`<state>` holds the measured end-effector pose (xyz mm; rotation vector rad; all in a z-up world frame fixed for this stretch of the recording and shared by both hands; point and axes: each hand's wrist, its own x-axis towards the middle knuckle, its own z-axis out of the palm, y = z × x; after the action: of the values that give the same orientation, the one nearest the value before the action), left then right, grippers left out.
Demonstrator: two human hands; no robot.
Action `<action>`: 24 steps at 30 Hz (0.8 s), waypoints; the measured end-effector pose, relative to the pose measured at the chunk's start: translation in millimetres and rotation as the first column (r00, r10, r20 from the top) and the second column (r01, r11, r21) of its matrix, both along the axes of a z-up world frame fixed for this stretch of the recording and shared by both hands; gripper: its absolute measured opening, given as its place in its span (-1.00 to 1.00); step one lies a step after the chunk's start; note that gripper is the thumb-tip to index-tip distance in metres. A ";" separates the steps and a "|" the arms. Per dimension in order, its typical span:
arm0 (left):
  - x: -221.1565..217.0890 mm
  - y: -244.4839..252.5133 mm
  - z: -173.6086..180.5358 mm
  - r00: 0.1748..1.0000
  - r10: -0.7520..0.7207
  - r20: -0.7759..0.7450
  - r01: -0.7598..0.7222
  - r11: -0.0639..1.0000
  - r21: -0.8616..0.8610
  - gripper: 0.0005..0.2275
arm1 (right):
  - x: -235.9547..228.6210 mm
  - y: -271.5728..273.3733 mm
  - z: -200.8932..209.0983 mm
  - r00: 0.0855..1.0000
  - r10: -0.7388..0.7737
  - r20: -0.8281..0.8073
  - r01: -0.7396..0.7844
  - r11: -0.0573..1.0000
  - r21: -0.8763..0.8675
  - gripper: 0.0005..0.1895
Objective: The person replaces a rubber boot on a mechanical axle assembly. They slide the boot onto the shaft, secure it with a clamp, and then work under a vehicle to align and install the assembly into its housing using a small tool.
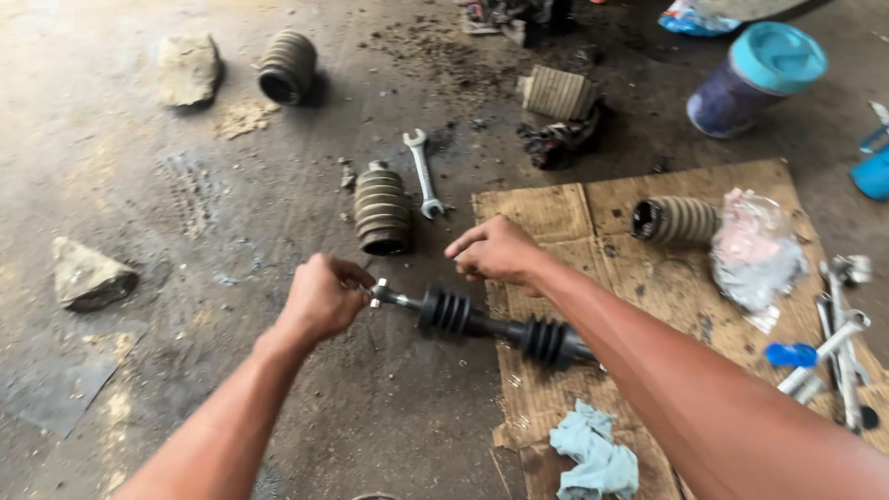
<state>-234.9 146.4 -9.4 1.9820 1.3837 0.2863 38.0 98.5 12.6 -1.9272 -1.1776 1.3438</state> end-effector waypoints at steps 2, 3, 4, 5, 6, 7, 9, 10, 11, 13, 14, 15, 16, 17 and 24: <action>-5.3 -7.8 -16.2 0.997 0.010 0.078 -0.013 0.999 0.048 -0.76 | -18.9 13.6 -6.2 0.967 0.129 0.219 -0.142 0.989 0.042 -0.67; -7.6 -12.8 -23.9 0.993 0.015 0.117 -0.023 0.997 0.070 -0.76 | -30.0 18.6 -8.3 0.926 0.189 0.326 -0.217 0.975 0.051 -0.62; -8.6 -18.7 -30.7 0.985 0.053 0.165 -0.064 0.996 0.062 -0.78 | -41.1 21.0 -10.8 0.921 0.173 0.348 -0.197 0.980 0.034 -0.63; -6.5 -22.6 -35.8 0.973 0.088 0.212 -0.102 0.993 0.057 -0.79 | -51.8 22.7 -13.6 0.915 0.154 0.372 -0.174 0.984 0.021 -0.65; -3.8 -24.9 -38.8 0.958 0.122 0.259 -0.140 0.989 0.052 -0.80 | -59.9 23.8 -16.4 0.909 0.135 0.395 -0.151 0.988 0.010 -0.66; -2.0 -28.6 -40.6 0.947 0.171 0.271 -0.181 0.983 0.014 -0.80 | -65.7 23.4 -19.9 0.916 0.120 0.383 -0.142 0.989 0.030 -0.68; 1.5 -35.2 -41.2 0.920 0.265 0.289 -0.259 0.964 -0.060 -0.80 | -74.5 24.5 -27.5 0.929 0.088 0.359 -0.121 0.990 0.071 -0.72; 2.4 -38.6 -40.8 0.911 0.288 0.296 -0.278 0.958 -0.077 -0.79 | -78.0 23.9 -31.3 0.928 0.101 0.358 -0.128 0.991 0.051 -0.73; 4.9 -41.5 -40.8 0.902 0.304 0.306 -0.290 0.953 -0.091 -0.79 | -79.3 24.0 -34.1 0.926 0.108 0.361 -0.129 0.991 0.034 -0.73; 8.6 -43.2 -41.4 0.893 0.326 0.309 -0.305 0.945 -0.115 -0.78 | -80.7 25.7 -37.2 0.930 0.118 0.349 -0.130 0.991 0.010 -0.75; 9.8 -42.8 -41.9 0.894 0.332 0.301 -0.308 0.943 -0.124 -0.79 | -81.3 26.2 -37.7 0.934 0.121 0.335 -0.130 0.991 0.004 -0.75; 9.5 -42.5 -42.3 0.894 0.340 0.293 -0.314 0.940 -0.131 -0.79 | -83.0 27.0 -37.7 0.939 0.126 0.320 -0.133 0.991 -0.001 -0.76; 9.7 -43.1 -42.7 0.895 0.323 0.307 -0.312 0.946 -0.086 -0.79 | -84.1 26.2 -37.2 0.945 0.127 0.301 -0.132 0.991 -0.005 -0.76; 9.9 -42.5 -42.4 0.898 0.304 0.319 -0.309 0.950 -0.037 -0.80 | -84.9 25.9 -36.0 0.951 0.127 0.282 -0.130 0.991 -0.006 -0.75; 6.5 -48.5 -37.0 0.914 0.388 0.117 -0.378 0.921 -0.093 -0.82 | -90.1 28.9 -29.9 0.982 0.138 0.131 -0.130 0.989 -0.064 -0.69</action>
<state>-228.4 97.9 -46.5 1.5919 1.6650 0.5326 -52.1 127.4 -17.4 -2.0365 -1.3703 1.3442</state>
